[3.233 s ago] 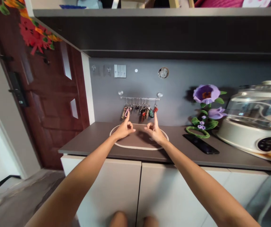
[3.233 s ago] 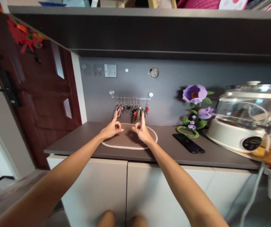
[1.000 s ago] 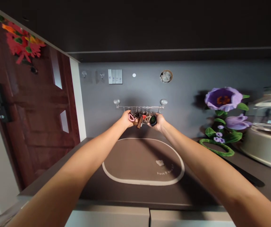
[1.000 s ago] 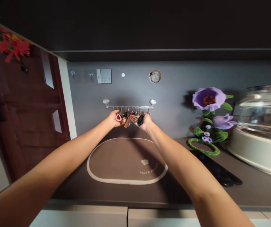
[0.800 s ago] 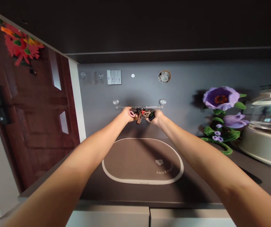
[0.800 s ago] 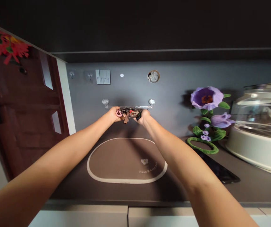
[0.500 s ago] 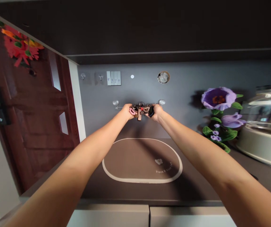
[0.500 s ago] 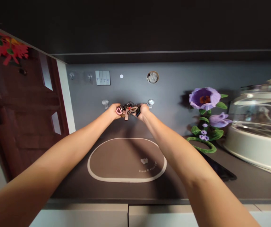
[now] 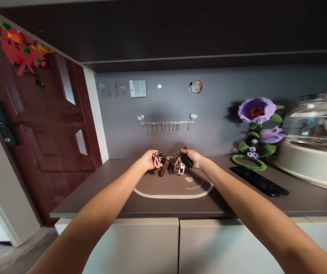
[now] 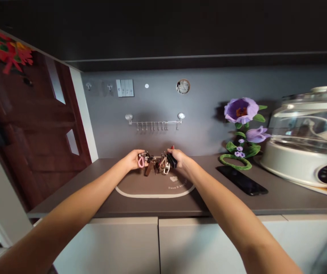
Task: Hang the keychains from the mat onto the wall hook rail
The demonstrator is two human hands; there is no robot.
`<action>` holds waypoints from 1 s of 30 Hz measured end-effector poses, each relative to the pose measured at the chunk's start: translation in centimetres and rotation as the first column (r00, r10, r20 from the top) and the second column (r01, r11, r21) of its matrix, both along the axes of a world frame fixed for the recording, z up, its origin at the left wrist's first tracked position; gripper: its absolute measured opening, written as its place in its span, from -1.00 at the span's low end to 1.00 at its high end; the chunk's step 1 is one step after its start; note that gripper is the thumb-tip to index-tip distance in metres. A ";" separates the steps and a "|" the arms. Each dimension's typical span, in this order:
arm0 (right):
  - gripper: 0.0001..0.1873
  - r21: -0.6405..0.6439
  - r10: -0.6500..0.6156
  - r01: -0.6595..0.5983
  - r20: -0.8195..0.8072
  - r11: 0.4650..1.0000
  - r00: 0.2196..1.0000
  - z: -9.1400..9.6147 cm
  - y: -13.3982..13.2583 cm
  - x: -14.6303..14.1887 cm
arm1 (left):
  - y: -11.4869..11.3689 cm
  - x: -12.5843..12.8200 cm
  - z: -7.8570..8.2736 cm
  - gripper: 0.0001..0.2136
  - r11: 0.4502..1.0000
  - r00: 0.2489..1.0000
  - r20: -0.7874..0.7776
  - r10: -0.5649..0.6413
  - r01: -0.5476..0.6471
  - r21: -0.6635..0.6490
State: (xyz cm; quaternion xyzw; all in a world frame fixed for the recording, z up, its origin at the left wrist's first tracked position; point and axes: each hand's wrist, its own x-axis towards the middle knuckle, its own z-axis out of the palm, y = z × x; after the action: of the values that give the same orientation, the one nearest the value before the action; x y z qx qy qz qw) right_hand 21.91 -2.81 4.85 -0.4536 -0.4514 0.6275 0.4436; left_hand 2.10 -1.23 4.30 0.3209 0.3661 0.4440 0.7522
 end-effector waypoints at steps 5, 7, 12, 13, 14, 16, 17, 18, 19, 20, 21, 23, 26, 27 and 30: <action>-0.90 0.184 -0.272 0.229 0.259 0.956 0.927 -2.3 0.5 3.1 | 0.2 -3.6 -2.3 -0.94 0.992 0.978 -0.192 0.078 -0.057 0.112; -0.93 0.265 -0.339 0.262 0.306 0.928 0.890 -3.3 1.2 4.2 | 0.4 -4.6 -2.9 -0.85 0.967 0.965 -0.213 0.154 -0.103 0.233; -0.93 0.443 -0.407 0.205 0.431 0.873 0.805 -4.7 2.3 5.5 | 0.8 -5.6 -3.5 -0.65 0.915 0.955 -0.212 0.208 -0.113 0.388; -0.90 0.464 -0.435 0.212 0.451 0.860 0.779 -4.7 2.2 5.5 | 0.8 -5.6 -3.5 -0.65 0.907 0.949 -0.224 0.220 -0.115 0.405; -0.85 0.479 -0.457 0.219 0.464 0.850 0.759 -4.6 2.1 5.4 | 0.8 -5.6 -3.4 -0.65 0.898 0.942 -0.240 0.236 -0.117 0.425; -0.74 0.483 -0.467 0.219 0.485 0.848 0.740 -4.2 1.6 5.2 | 0.7 -5.6 -3.1 -0.66 0.876 0.923 -0.271 0.274 -0.123 0.467; -0.69 0.480 -0.462 0.212 0.494 0.851 0.737 -4.0 1.3 5.0 | 0.5 -5.6 -2.9 -0.68 0.862 0.915 -0.279 0.293 -0.127 0.491; -0.64 0.481 -0.462 0.209 0.499 0.851 0.734 -3.8 1.0 4.9 | 0.4 -5.7 -2.8 -0.70 0.847 0.909 -0.278 0.312 -0.133 0.515; -0.62 0.494 -0.470 0.209 0.496 0.844 0.730 -3.6 0.7 4.7 | 0.2 -5.7 -2.6 -0.72 0.831 0.904 -0.268 0.332 -0.146 0.537; -0.62 0.517 -0.487 0.212 0.483 0.829 0.727 -3.4 0.4 4.4 | 0.0 -5.7 -2.4 -0.75 0.817 0.903 -0.250 0.350 -0.164 0.553; -0.64 0.550 -0.506 0.213 0.461 0.808 0.729 -3.2 0.0 4.1 | -0.2 -5.8 -2.1 -0.77 0.807 0.902 -0.230 0.365 -0.183 0.562; -0.71 0.618 -0.522 0.196 0.404 0.761 0.751 -2.6 -0.6 3.3 | -0.7 -5.8 -1.6 -0.81 0.798 0.905 -0.195 0.377 -0.211 0.564; -0.79 0.643 -0.403 0.071 0.386 0.762 0.830 -1.2 -1.9 1.2 | -2.0 -5.6 -0.6 -0.88 0.790 0.931 -0.163 0.327 -0.174 0.588; -0.80 0.616 -0.303 -0.009 0.400 0.787 0.865 -0.6 -2.4 0.4 | -2.5 -5.5 -0.3 -0.91 0.783 0.948 -0.149 0.281 -0.136 0.606; -0.72 0.431 0.119 -0.275 0.356 0.859 0.927 0.7 -4.2 -2.1 | -4.3 -5.2 0.5 -0.78 0.783 0.993 -0.110 0.041 0.037 0.621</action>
State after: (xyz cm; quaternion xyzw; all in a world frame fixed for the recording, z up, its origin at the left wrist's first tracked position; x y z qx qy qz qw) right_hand 19.82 -6.99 5.50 -0.3771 -0.7005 0.4595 0.3948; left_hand -3.05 -5.53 4.78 0.5759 0.2433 0.5211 0.5811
